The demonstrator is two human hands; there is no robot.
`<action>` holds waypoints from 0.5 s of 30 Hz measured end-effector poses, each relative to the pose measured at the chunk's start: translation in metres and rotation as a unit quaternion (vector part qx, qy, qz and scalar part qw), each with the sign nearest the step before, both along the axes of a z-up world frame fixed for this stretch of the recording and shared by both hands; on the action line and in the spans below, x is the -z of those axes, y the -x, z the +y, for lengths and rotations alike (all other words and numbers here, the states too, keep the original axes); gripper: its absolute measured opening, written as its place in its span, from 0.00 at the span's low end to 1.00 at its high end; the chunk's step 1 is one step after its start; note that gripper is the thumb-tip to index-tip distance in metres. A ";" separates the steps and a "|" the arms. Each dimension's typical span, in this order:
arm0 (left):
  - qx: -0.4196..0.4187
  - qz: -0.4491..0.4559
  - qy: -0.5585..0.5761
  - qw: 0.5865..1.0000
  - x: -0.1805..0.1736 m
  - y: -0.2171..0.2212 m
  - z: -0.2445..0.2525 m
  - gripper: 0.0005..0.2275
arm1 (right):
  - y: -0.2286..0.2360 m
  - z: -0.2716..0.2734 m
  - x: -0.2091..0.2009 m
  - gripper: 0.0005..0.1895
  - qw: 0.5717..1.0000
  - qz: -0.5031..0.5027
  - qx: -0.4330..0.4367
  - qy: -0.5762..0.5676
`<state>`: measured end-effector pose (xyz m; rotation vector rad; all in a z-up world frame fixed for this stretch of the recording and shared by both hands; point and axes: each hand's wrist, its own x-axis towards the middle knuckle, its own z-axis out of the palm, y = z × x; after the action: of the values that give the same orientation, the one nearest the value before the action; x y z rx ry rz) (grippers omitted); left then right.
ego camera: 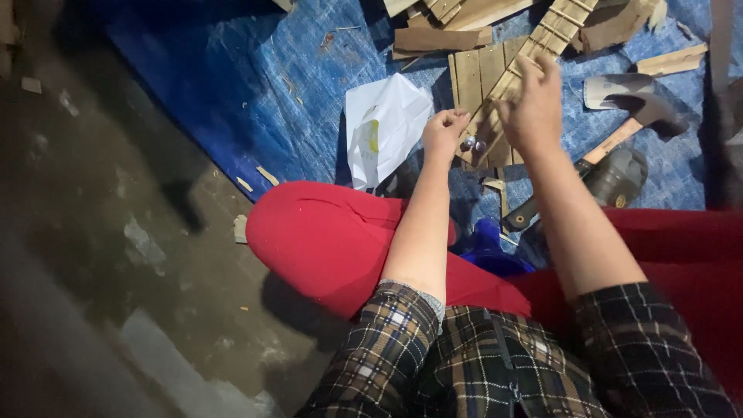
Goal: Assembling a wooden stringed instrument by attaching strings and hammering components.
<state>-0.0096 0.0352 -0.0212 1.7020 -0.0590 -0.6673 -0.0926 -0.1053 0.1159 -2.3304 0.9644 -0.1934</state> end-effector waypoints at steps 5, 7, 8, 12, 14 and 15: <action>0.025 0.027 -0.173 0.984 0.028 -0.006 -0.007 0.10 | 0.038 0.029 0.104 0.40 0.954 0.003 0.177 -0.241; 0.012 0.045 -0.176 0.983 0.020 -0.004 -0.005 0.10 | 0.037 0.046 0.108 0.45 0.894 0.011 0.219 -0.390; -0.003 0.070 -0.164 0.984 0.015 -0.003 -0.006 0.11 | 0.032 0.053 0.098 0.43 0.860 -0.014 0.228 -0.457; -0.046 0.083 -0.170 0.981 0.047 -0.002 0.001 0.11 | 0.014 0.067 0.089 0.39 0.772 -0.058 0.294 -0.560; -0.070 0.097 -0.156 0.981 0.053 -0.003 -0.003 0.12 | 0.012 0.066 0.085 0.33 0.749 -0.079 0.321 -0.575; -0.095 0.110 -0.145 0.979 0.056 -0.004 -0.003 0.12 | 0.011 0.067 0.083 0.27 0.722 -0.099 0.347 -0.590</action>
<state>-0.0057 0.0325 -0.0770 1.8705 0.3690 -0.7437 -0.1032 -0.0386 0.0324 -0.7062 1.2697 -0.0654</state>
